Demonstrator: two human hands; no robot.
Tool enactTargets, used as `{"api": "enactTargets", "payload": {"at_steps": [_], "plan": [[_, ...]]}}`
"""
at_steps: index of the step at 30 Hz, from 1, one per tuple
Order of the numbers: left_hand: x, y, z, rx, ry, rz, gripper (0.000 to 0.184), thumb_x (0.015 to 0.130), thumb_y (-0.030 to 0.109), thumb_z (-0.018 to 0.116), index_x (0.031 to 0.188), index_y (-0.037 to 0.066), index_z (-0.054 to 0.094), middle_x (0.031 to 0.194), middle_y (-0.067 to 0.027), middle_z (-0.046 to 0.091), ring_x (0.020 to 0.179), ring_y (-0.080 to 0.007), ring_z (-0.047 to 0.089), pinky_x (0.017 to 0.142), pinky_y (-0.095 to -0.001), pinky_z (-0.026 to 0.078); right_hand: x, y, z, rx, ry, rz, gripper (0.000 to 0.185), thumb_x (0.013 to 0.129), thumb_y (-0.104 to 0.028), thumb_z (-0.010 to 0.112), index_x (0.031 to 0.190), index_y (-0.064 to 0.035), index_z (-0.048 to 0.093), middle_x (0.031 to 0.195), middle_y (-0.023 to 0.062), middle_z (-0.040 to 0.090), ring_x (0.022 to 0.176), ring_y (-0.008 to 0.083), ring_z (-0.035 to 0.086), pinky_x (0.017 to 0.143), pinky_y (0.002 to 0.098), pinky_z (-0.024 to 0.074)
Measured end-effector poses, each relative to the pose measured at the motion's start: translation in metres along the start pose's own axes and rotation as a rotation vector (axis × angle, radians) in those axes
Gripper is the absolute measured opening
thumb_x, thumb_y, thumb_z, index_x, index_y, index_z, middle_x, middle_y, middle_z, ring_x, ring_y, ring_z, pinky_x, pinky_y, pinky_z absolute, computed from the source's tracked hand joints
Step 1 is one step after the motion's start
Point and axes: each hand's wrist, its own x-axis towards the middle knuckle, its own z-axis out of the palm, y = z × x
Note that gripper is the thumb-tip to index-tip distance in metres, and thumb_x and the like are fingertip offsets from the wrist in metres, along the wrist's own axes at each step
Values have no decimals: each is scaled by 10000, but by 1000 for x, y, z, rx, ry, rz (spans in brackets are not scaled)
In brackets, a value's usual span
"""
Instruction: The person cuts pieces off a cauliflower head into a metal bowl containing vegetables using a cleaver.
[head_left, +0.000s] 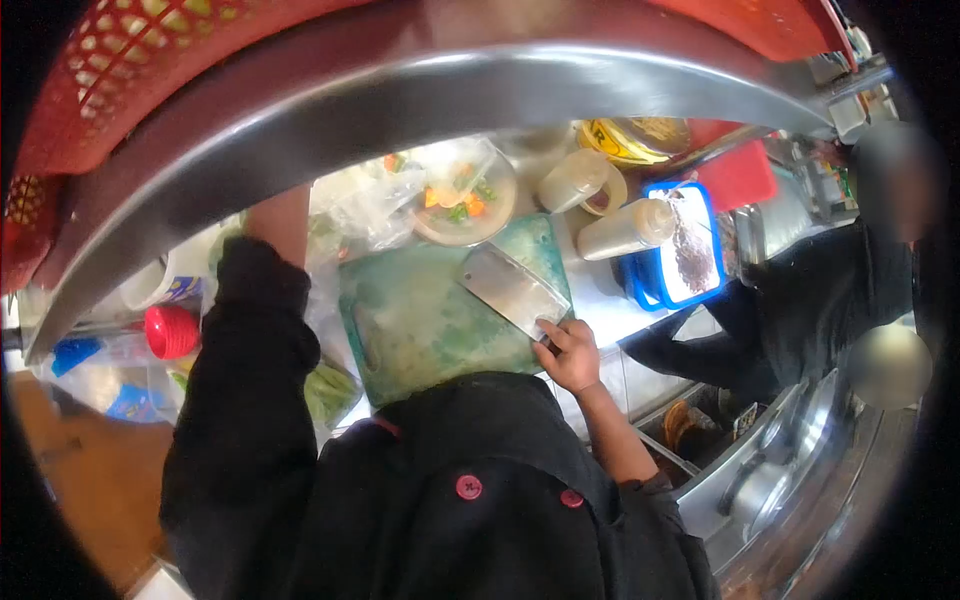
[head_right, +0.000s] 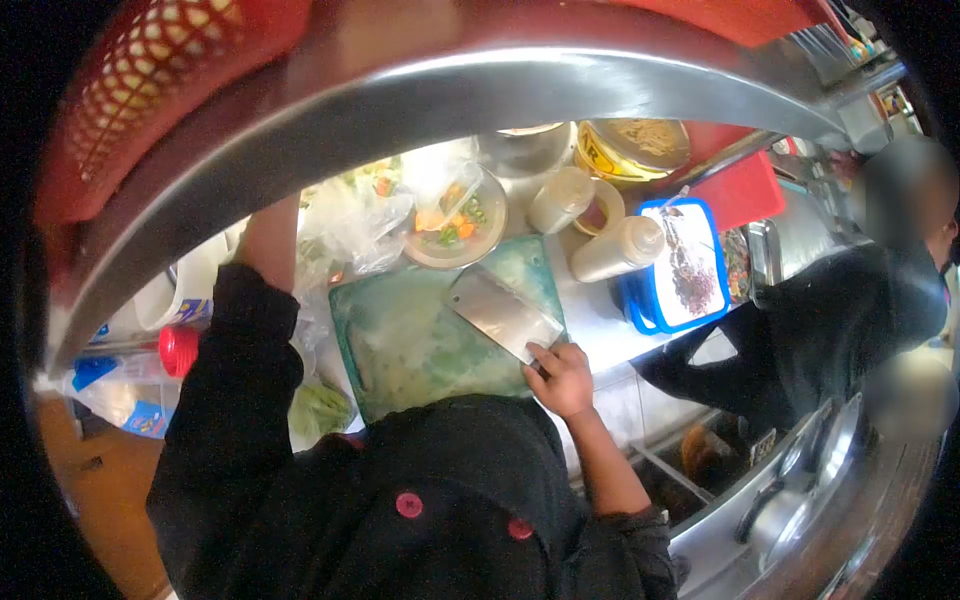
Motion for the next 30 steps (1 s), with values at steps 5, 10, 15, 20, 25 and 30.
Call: {"api": "enactTargets", "payload": {"at_steps": [5, 10, 15, 20, 25, 30], "plan": [[47, -9, 35, 350, -153, -184, 485, 903, 328, 662, 1281, 30, 605, 1228, -184, 649, 1107, -288, 624, 970, -383, 475, 2, -3, -1, -33, -10, 55, 336, 740, -223, 777, 1064, -142, 741, 790, 86, 600, 782, 307, 592, 735, 420, 484], [49, -12, 43, 354, -216, -226, 532, 883, 335, 681, 1301, 20, 584, 1268, -187, 625, 1148, -298, 600, 998, -393, 458, -1, -1, -2, -11, -39, 70, 342, 751, -240, 775, 1077, -143, 739, 798, 89, 597, 783, 306, 587, 740, 419, 480], [18, 16, 5, 173, -227, -193, 582, 864, 342, 700, 1321, 11, 562, 1307, -190, 601, 1189, -308, 577, 1026, -404, 440, 0, 3, 1, -8, -47, 25, 355, 761, -259, 770, 1093, -137, 732, 803, 92, 601, 795, 310, 588, 755, 425, 479], [-101, 124, -57, -228, -327, -284, 633, 844, 349, 719, 1342, 1, 540, 1346, -193, 576, 1231, -318, 554, 1055, -414, 423, 0, 2, 0, -5, -65, 53, 355, 768, -284, 757, 1097, -150, 732, 789, 88, 592, 816, 305, 589, 799, 429, 474], [-236, 161, -16, -137, -73, 35, 774, 725, 363, 807, 1373, 50, 520, 1380, -205, 526, 1300, -343, 493, 1090, -440, 388, -2, 8, 5, -16, -121, 45, 362, 767, -288, 749, 1102, -150, 734, 775, 87, 578, 815, 306, 578, 780, 433, 468], [-324, 170, 54, 31, -25, 133, 756, 657, 295, 809, 1319, 51, 539, 1347, -191, 519, 1299, -379, 460, 1094, -502, 342, 0, 11, 2, 4, -141, -5, 365, 771, -275, 751, 1110, -140, 731, 776, 111, 566, 786, 328, 560, 733, 447, 457]]}}
